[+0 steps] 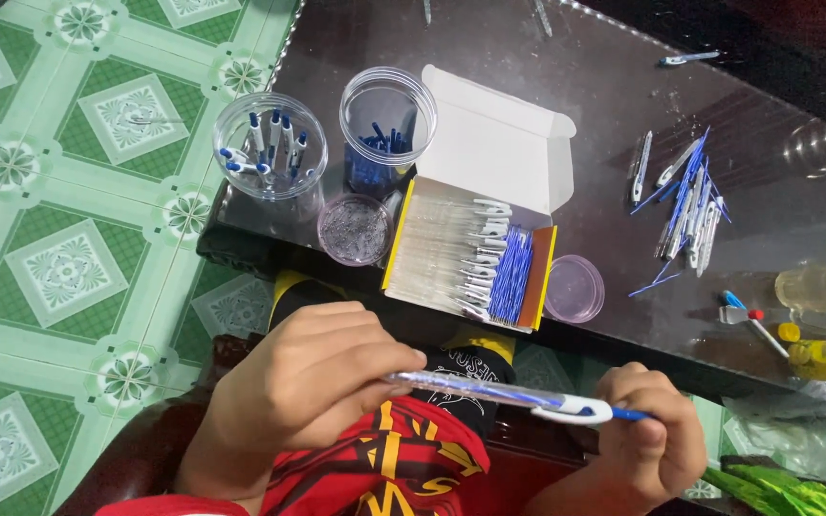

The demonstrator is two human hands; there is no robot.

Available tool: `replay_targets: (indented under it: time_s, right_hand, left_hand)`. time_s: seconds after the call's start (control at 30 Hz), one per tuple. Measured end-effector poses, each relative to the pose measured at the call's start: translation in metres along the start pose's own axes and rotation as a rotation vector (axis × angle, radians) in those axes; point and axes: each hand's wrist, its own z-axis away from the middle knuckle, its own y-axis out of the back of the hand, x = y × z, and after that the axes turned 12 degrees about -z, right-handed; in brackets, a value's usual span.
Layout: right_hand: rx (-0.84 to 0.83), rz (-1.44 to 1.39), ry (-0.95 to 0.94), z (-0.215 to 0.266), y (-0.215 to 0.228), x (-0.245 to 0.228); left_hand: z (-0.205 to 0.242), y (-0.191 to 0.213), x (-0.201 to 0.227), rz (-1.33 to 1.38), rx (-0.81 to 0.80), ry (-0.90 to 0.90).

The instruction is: Assembling ballpoint pens by inserting ink refills into barrels and attaching caps.

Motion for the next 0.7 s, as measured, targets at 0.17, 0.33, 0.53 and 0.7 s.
replay_targets:
  time_s: [0.17,0.33,0.53,0.7]
  right_hand:
    - [0.141,0.117,0.113,0.002,-0.021,-0.018]
    - [-0.108,0.157,0.062,0.014,0.031,-0.03]
    - [-0.532,0.073,0.094,0.005,0.065,-0.035]
    - [-0.437,0.243,0.001,-0.021,0.014,-0.066]
  left_hand:
    - [-0.008,0.007,0.01,0.041,0.034,-0.081]
    - [-0.005,0.013,0.013,0.072,0.048,-0.117]
    - [0.005,0.015,0.009,0.043,0.103,-0.203]
    - [0.004,0.02,0.012,0.043,0.048,-0.224]
